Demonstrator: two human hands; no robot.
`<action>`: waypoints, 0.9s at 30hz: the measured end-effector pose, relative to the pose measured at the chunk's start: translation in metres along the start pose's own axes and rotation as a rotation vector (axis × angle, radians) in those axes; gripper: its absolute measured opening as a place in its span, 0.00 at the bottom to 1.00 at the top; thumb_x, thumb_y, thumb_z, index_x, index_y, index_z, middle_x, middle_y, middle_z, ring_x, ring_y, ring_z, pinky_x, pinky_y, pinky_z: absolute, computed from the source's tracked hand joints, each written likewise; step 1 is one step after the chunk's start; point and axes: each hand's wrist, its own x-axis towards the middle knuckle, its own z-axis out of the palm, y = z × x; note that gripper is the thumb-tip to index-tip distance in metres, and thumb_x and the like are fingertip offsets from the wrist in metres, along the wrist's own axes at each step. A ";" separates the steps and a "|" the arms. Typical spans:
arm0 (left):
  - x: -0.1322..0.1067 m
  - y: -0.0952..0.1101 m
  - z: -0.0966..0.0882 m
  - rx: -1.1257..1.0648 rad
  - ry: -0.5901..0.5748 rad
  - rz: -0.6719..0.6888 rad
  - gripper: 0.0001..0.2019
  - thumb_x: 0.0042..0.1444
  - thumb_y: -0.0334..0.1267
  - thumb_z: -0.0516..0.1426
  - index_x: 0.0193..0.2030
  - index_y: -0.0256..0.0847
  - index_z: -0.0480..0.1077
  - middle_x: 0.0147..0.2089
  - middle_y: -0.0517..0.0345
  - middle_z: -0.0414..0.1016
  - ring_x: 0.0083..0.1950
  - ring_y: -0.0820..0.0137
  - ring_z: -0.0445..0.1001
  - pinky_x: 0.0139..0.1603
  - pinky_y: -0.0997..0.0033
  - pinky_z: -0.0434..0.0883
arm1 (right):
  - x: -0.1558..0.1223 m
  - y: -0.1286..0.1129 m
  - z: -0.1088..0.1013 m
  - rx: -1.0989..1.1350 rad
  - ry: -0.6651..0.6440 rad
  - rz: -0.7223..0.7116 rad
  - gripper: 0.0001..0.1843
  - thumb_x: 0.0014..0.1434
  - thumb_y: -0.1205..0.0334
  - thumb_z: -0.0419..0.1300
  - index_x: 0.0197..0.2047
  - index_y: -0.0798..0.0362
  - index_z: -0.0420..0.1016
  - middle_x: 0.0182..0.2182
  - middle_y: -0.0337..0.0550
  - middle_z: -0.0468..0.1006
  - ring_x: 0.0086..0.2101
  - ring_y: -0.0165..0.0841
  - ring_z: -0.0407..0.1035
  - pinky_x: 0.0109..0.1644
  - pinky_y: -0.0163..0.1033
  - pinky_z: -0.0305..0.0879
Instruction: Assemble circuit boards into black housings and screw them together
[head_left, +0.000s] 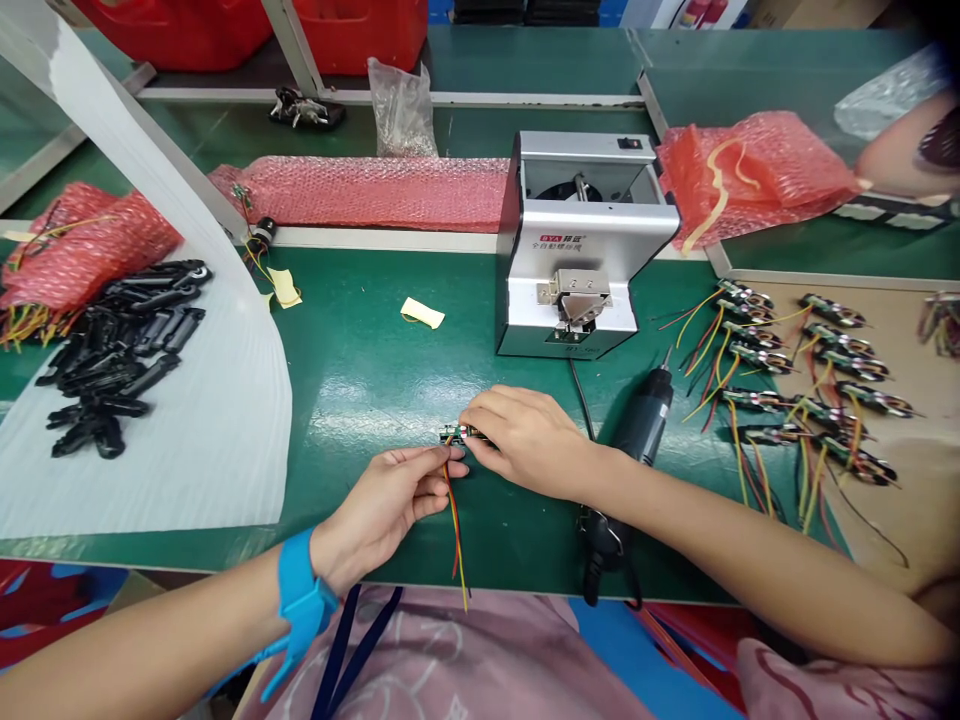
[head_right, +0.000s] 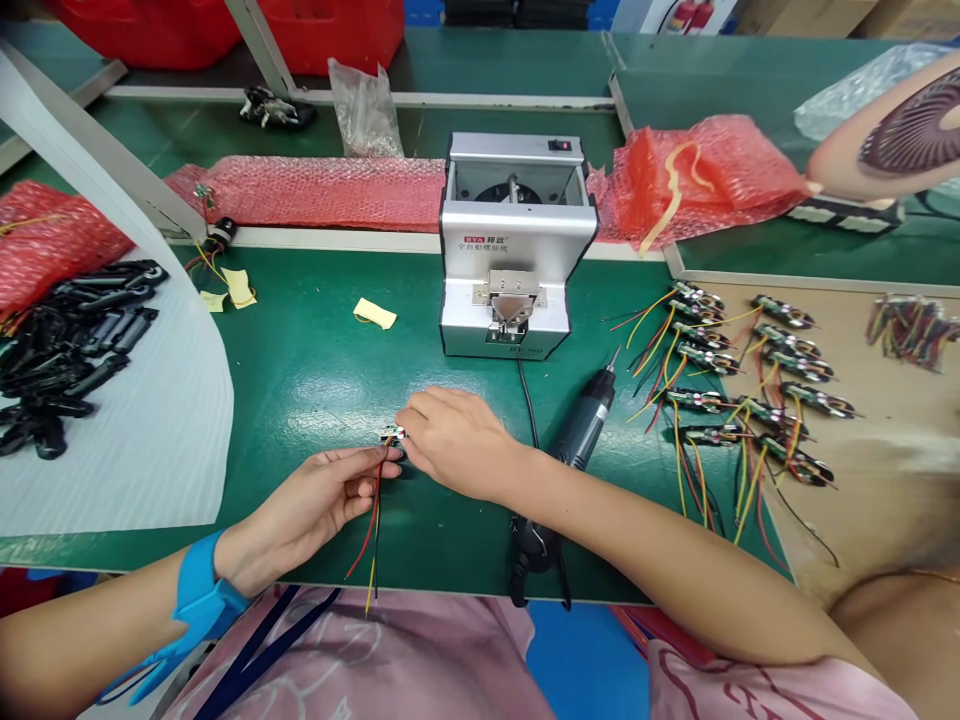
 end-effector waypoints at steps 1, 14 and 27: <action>0.000 0.000 0.000 -0.004 0.002 0.001 0.08 0.57 0.26 0.55 0.31 0.31 0.75 0.29 0.54 0.75 0.20 0.82 0.65 0.20 0.87 0.67 | 0.000 0.000 0.000 -0.001 -0.004 -0.003 0.11 0.62 0.64 0.51 0.39 0.58 0.73 0.35 0.47 0.75 0.37 0.36 0.68 0.39 0.40 0.63; 0.000 -0.002 0.000 0.026 -0.027 0.003 0.09 0.59 0.28 0.54 0.32 0.29 0.75 0.30 0.52 0.75 0.21 0.82 0.67 0.23 0.86 0.70 | 0.006 -0.005 -0.003 0.015 -0.130 -0.019 0.12 0.64 0.65 0.48 0.39 0.60 0.72 0.37 0.49 0.74 0.38 0.37 0.65 0.40 0.39 0.63; 0.004 0.001 -0.001 0.109 -0.075 -0.025 0.09 0.60 0.28 0.53 0.34 0.29 0.75 0.33 0.49 0.77 0.22 0.81 0.69 0.23 0.85 0.72 | -0.004 -0.008 0.005 -0.083 -0.018 0.017 0.11 0.64 0.64 0.49 0.38 0.58 0.71 0.35 0.48 0.74 0.35 0.35 0.67 0.32 0.37 0.60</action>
